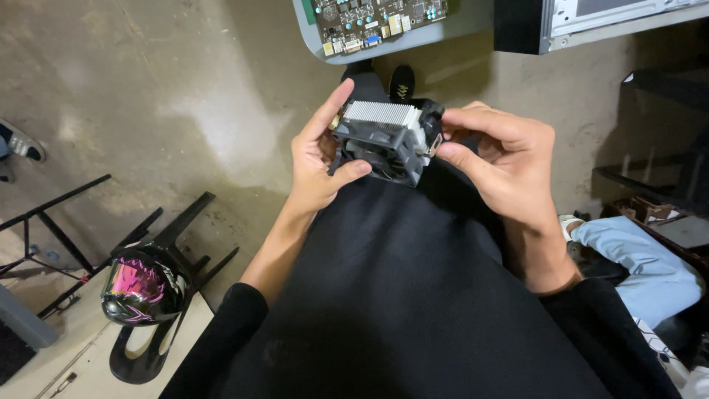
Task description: The person holds a CPU cooler with fan and heatsink, rotates it to inspect the mounting clips, and then places it onto the motherboard's CPU socket area. They press down to secure the cooler in place.
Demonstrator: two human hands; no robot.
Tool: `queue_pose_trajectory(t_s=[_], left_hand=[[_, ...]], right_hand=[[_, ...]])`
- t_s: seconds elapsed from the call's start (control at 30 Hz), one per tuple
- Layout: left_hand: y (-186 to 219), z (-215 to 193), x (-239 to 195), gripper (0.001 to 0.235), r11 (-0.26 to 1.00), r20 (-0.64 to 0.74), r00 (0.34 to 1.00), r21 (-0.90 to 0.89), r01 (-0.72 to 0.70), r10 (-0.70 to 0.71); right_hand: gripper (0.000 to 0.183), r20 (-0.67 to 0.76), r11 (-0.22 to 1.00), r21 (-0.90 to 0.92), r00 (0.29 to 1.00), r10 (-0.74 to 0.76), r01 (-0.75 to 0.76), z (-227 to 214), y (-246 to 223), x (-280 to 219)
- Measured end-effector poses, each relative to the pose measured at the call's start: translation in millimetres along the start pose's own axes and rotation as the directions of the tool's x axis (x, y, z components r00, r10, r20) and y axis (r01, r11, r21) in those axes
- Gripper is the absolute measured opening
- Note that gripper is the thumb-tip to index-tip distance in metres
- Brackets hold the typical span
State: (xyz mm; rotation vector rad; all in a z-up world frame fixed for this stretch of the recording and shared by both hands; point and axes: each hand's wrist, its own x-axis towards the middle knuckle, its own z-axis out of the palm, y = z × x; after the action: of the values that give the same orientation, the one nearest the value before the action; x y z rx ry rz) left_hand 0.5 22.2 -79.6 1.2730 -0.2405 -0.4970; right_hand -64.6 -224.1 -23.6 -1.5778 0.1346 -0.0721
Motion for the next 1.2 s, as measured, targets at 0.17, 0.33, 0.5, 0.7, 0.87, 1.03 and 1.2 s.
queue_pose_trajectory(t_s=[0.17, 0.33, 0.5, 0.7, 0.87, 1.03, 1.2], left_hand=[[-26.0, -10.7, 4.9, 0.09, 0.989, -0.039, 0.996, -0.122, 0.077, -0.082], [-52.6, -20.1, 16.9, 0.077, 0.996, -0.182, 0.98, -0.068, 0.065, -0.077], [-58.5, -30.3, 38.6, 0.073, 0.985, -0.408, 0.904, 0.055, 0.162, -0.126], [-60.4, -38.7, 72.8, 0.072, 0.977, -0.5, 0.855, 0.076, 0.199, -0.136], [-62.1, -57.5, 113.8, 0.072, 0.945, -0.511, 0.859, 0.26, 0.2, -0.041], [-76.6, -79.8, 160.8, 0.075, 0.862, -0.517, 0.852, 0.466, 0.199, 0.083], [-94.7, -97.1, 189.1, 0.062, 0.754, -0.406, 0.912, 0.582, 0.306, -0.057]], right_hand=[[0.035, 0.009, 0.995, 0.045, 0.996, 0.093, -0.093, -9.6, 49.6, 6.5], [0.036, 0.032, 0.985, 0.089, 0.988, 0.149, -0.151, -4.5, 108.1, 31.7], [0.024, 0.04, 0.992, 0.116, 0.998, 0.038, -0.043, 10.5, 144.8, 68.6], [0.065, 0.048, 0.987, 0.06, 0.988, 0.149, -0.152, 28.2, 148.3, 107.3], [0.057, 0.077, 0.96, -0.009, 0.957, 0.281, -0.281, 27.3, 169.5, 159.1], [0.058, 0.069, 0.939, 0.028, 0.938, 0.339, -0.342, 35.7, 184.4, 204.7], [0.059, 0.07, 0.894, -0.238, 0.911, 0.405, -0.379, 34.4, 184.1, 236.0]])
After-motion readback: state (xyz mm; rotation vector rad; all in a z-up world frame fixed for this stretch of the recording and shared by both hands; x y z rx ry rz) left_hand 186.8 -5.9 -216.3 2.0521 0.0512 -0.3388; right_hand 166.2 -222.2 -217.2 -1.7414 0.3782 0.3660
